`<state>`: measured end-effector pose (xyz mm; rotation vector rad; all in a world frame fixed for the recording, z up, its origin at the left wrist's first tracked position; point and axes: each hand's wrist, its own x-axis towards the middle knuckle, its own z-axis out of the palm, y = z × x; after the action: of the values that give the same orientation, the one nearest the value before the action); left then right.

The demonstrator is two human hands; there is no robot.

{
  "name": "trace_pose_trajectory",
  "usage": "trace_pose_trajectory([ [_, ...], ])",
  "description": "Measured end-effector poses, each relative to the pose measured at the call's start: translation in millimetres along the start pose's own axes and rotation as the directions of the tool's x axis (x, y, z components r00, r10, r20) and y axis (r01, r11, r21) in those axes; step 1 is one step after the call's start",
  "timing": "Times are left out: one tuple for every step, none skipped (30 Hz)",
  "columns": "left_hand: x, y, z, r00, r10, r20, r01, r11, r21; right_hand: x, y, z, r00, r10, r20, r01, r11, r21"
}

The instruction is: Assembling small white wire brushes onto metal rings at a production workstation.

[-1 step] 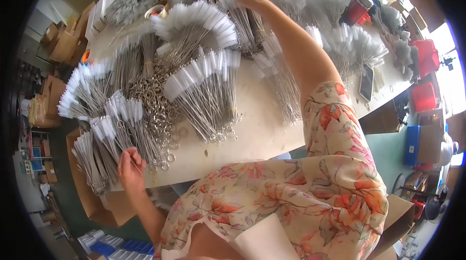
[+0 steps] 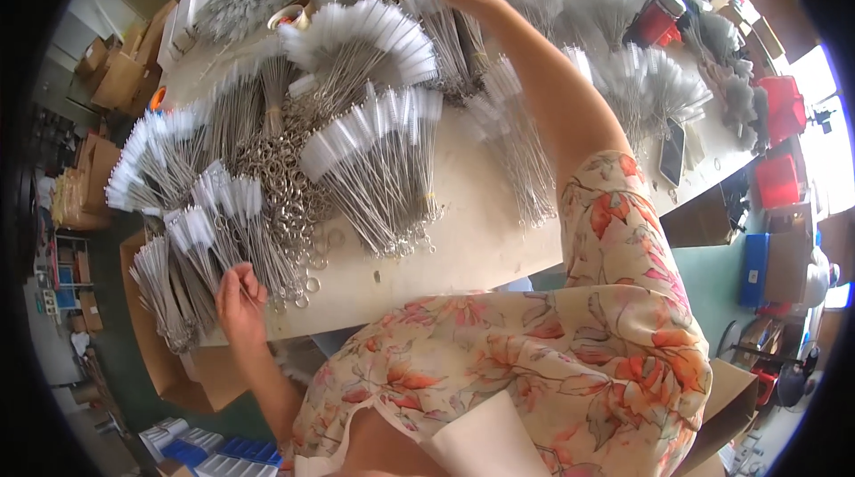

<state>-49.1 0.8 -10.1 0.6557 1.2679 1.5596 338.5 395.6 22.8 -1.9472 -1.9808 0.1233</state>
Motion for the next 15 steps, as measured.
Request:
trace_pose_trajectory([
  [-0.7, 3.2, 4.4, 0.999, 0.024, 0.037, -0.026, 0.998, 0.053, -10.7, -5.3, -15.4, 0.963, -0.23, -0.144, 0.216, 0.971, -0.106],
  [0.8, 3.5, 11.4, 0.997, 0.049, 0.055, -0.053, 0.995, 0.08, -25.1, -7.1, -30.9, 0.855, -0.45, -0.259, 0.394, 0.887, -0.242],
  [-0.1, 5.4, 19.6, 0.995, 0.074, 0.062, -0.08, 0.991, 0.106, -39.9, -16.3, -42.0, 0.885, -0.392, -0.251, 0.445, 0.871, 0.208],
  [-0.5, 9.5, 32.8, 0.989, 0.112, 0.097, -0.122, 0.986, 0.113, -58.0, -28.3, -50.3, 0.916, -0.345, -0.203, 0.393, 0.68, 0.619],
  [-0.3, 15.4, 50.4, 0.98, 0.146, 0.134, -0.162, 0.979, 0.12, -82.9, -45.7, -56.7, 0.921, -0.357, -0.153, 0.313, 0.449, 0.837],
  [-1.8, 19.3, 67.7, 0.968, 0.193, 0.158, -0.216, 0.967, 0.138, -111.2, -69.5, -57.5, 0.917, -0.386, -0.096, 0.174, 0.174, 0.969],
  [6.1, 15.6, 81.4, 0.917, 0.295, 0.267, -0.341, 0.928, 0.147, -141.4, -88.3, -64.2, 0.913, -0.402, -0.071, 0.122, 0.101, 0.987],
  [10.1, 14.9, 96.9, 0.881, 0.344, 0.324, -0.417, 0.888, 0.193, -170.6, -104.9, -65.4, 0.908, -0.417, -0.043, 0.06, 0.027, 0.998],
  [7.2, 18.3, 119.6, 0.906, 0.31, 0.287, -0.375, 0.904, 0.207, -195.8, -118.5, -57.9, 0.907, -0.417, -0.064, 0.08, 0.019, 0.997],
  [10.4, 13.4, 130.6, 0.859, 0.352, 0.372, -0.447, 0.87, 0.209, -220.4, -129.7, -52.5, 0.905, -0.415, -0.091, 0.105, 0.012, 0.994],
  [9.9, 6.8, 141.8, 0.829, 0.347, 0.438, -0.454, 0.875, 0.166, -244.7, -138.0, -47.6, 0.855, -0.518, 0.01, -0.036, -0.04, 0.999],
  [12.3, -4.6, 149.5, 0.779, 0.361, 0.513, -0.506, 0.845, 0.173, -266.9, -143.3, -44.8, 0.781, -0.617, 0.095, -0.179, -0.076, 0.981],
  [11.6, -14.0, 153.0, 0.74, 0.443, 0.506, -0.593, 0.785, 0.18, -285.7, -147.0, -51.3, 0.793, -0.511, 0.332, -0.174, 0.332, 0.927],
  [8.9, -20.5, 152.5, 0.693, 0.52, 0.499, -0.673, 0.716, 0.188, -301.5, -145.5, -39.0, 0.869, -0.475, 0.141, 0.004, 0.291, 0.957],
  [4.6, -21.3, 148.7, 0.675, 0.541, 0.502, -0.71, 0.661, 0.243, -313.6, -141.8, -36.4, 0.888, -0.455, 0.065, -0.019, 0.104, 0.994],
])
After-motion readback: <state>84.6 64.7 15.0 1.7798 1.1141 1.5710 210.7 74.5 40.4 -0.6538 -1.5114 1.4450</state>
